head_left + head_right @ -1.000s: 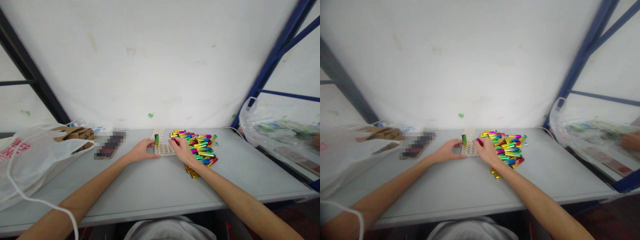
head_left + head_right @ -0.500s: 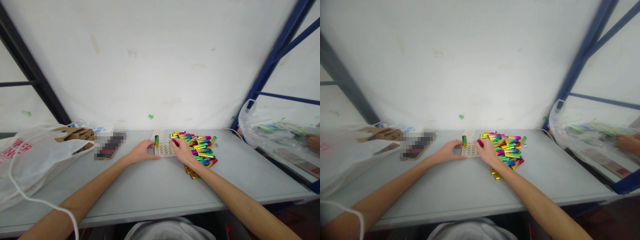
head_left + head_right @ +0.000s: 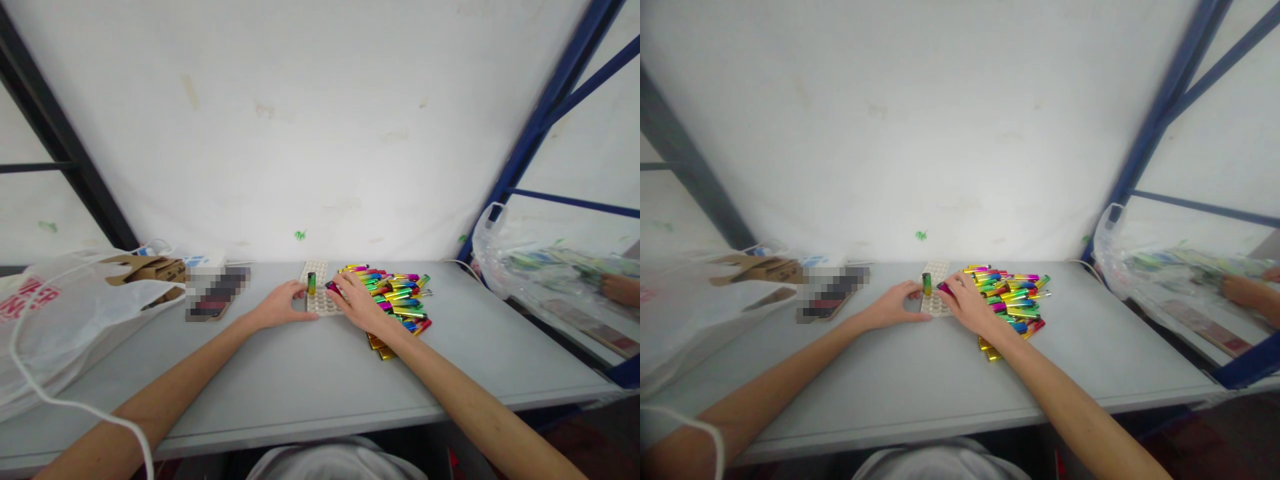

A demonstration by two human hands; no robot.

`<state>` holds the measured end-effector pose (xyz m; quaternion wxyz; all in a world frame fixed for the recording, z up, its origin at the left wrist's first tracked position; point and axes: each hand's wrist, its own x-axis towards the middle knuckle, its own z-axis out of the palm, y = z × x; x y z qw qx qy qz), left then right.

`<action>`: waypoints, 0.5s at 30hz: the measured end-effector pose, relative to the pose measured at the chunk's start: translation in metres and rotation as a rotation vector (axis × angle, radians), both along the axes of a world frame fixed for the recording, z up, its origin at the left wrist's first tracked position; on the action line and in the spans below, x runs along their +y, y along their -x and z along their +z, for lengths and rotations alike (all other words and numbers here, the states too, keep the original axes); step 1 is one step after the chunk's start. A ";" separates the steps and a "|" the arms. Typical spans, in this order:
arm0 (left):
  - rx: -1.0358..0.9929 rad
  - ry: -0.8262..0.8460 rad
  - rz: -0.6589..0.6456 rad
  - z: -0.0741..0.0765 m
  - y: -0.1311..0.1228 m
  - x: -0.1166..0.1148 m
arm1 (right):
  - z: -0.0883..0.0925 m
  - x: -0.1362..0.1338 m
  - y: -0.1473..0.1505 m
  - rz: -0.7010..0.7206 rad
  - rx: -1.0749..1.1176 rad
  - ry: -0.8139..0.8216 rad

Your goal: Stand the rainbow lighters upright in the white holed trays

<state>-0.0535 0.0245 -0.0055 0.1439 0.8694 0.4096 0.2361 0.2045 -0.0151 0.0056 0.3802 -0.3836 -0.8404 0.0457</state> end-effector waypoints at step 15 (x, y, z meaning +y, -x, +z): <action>0.011 -0.001 -0.019 -0.001 -0.001 0.001 | -0.001 0.015 0.021 -0.055 -0.109 0.106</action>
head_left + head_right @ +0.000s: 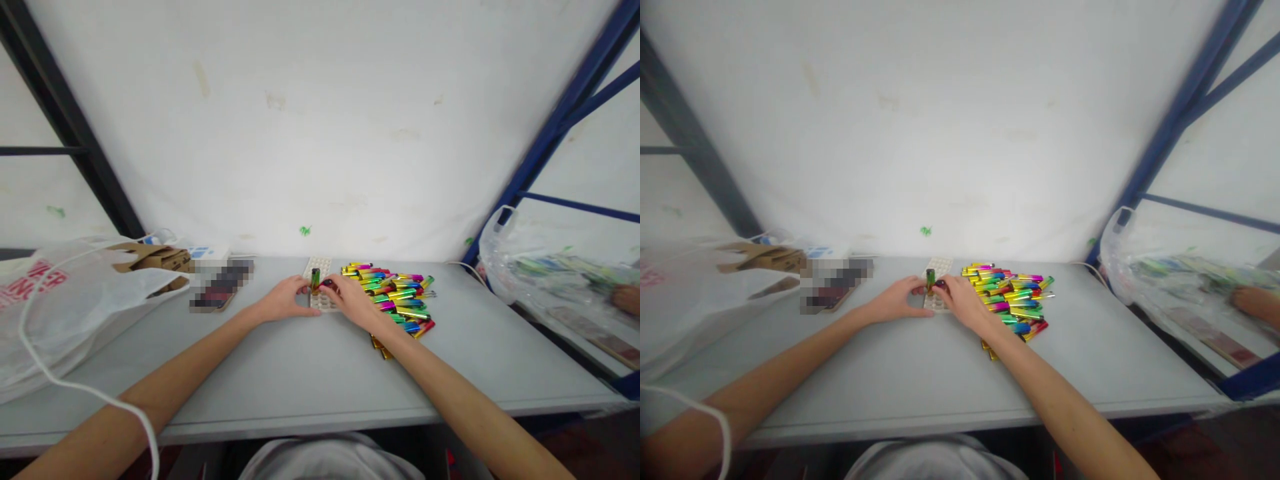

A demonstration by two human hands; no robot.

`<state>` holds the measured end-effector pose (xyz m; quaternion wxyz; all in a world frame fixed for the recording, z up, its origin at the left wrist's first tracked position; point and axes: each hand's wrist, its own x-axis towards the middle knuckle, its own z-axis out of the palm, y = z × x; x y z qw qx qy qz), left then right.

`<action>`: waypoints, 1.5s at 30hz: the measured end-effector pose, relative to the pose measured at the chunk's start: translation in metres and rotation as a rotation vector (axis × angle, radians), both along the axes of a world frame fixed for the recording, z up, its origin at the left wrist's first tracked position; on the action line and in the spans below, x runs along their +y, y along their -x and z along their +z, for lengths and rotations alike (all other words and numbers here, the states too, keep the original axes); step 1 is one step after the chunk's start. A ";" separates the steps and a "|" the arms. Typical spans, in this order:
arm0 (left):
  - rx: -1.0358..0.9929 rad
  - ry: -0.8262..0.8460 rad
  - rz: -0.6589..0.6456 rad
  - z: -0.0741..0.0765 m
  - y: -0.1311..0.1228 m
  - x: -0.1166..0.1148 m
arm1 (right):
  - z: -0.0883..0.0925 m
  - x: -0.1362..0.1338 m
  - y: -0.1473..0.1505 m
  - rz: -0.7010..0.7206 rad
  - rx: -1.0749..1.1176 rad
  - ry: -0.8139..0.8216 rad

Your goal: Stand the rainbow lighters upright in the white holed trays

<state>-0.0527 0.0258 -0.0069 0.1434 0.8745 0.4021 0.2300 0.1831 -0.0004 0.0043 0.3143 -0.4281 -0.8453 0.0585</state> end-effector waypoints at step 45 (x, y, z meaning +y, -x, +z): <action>0.004 0.023 0.004 -0.003 0.002 0.004 | 0.029 0.113 -0.098 -0.316 -0.400 0.282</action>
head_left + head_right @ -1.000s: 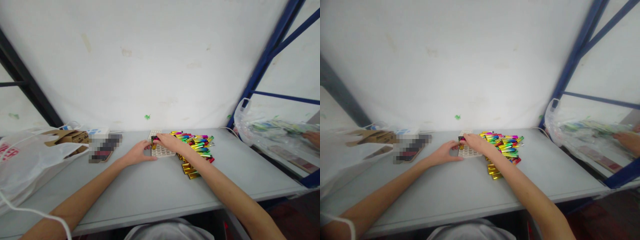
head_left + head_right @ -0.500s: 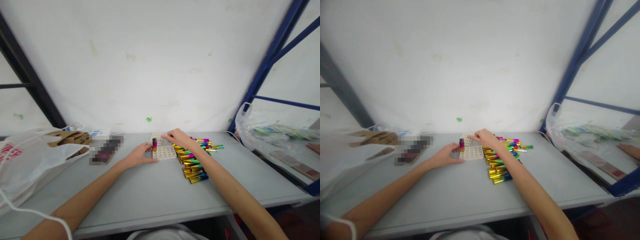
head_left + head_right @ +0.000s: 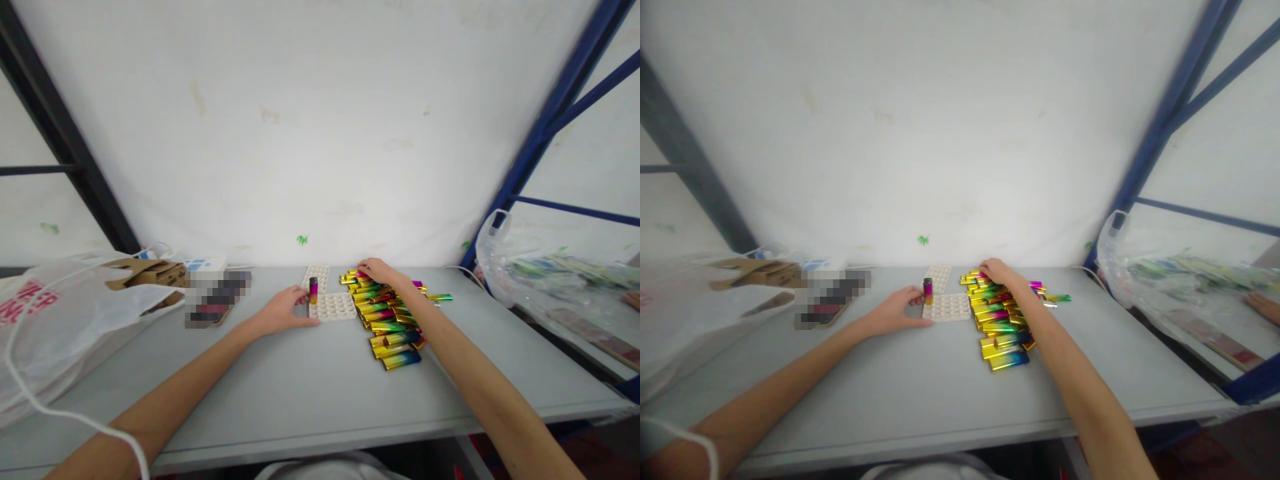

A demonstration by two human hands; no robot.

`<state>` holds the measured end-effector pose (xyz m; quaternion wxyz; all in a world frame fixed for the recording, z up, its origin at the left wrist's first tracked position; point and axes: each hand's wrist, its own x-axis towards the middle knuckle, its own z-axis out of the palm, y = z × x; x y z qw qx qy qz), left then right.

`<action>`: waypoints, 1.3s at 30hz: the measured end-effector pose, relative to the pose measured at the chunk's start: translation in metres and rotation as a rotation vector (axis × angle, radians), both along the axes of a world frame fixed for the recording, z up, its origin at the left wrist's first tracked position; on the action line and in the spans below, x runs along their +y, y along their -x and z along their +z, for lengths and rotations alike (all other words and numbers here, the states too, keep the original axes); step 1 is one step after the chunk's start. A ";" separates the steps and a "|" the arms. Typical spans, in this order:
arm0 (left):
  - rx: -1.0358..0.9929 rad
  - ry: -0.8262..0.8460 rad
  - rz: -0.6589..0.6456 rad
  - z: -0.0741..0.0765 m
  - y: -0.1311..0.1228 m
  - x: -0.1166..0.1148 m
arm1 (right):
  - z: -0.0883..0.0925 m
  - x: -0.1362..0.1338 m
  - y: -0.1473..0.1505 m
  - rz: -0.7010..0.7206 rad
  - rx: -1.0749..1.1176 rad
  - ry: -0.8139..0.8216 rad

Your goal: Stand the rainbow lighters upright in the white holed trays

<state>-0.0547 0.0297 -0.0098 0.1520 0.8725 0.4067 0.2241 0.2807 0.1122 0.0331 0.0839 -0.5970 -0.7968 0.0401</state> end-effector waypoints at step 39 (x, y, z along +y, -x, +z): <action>-0.006 -0.011 -0.014 0.000 0.000 0.000 | 0.008 -0.070 0.033 0.153 1.234 -0.017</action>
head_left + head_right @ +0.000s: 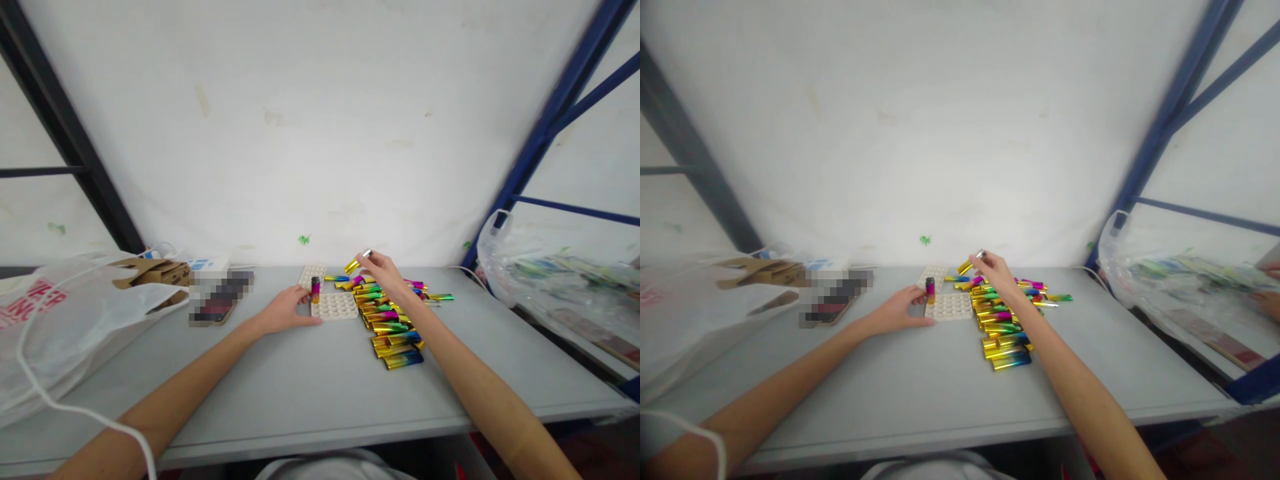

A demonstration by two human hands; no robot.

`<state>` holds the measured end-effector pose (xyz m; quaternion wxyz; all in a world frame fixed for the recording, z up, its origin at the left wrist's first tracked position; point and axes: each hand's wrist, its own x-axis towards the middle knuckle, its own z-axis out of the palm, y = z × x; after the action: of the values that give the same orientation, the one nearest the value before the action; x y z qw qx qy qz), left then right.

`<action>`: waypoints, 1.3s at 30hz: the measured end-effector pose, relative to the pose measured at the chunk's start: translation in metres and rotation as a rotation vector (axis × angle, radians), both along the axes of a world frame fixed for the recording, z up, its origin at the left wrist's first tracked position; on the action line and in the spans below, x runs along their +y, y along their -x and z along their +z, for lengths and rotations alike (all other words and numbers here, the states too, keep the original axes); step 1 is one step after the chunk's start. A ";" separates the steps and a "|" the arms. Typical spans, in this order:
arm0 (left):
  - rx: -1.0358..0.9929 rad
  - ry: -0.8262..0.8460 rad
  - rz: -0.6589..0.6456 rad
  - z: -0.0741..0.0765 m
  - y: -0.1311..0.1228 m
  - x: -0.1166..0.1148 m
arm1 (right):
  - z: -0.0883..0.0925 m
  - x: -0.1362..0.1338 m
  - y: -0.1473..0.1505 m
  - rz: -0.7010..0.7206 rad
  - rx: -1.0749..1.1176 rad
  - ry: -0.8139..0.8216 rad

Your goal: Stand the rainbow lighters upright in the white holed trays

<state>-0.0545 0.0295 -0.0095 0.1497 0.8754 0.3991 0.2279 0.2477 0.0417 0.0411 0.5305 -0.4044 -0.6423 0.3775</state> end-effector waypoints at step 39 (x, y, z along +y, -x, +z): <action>0.019 -0.027 0.006 0.001 0.000 0.000 | -0.020 -0.058 0.074 0.006 0.122 0.360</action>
<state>-0.0547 0.0291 -0.0088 0.1335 0.8783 0.3999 0.2253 0.1733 -0.0162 0.0212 0.4864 -0.4674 -0.5323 0.5115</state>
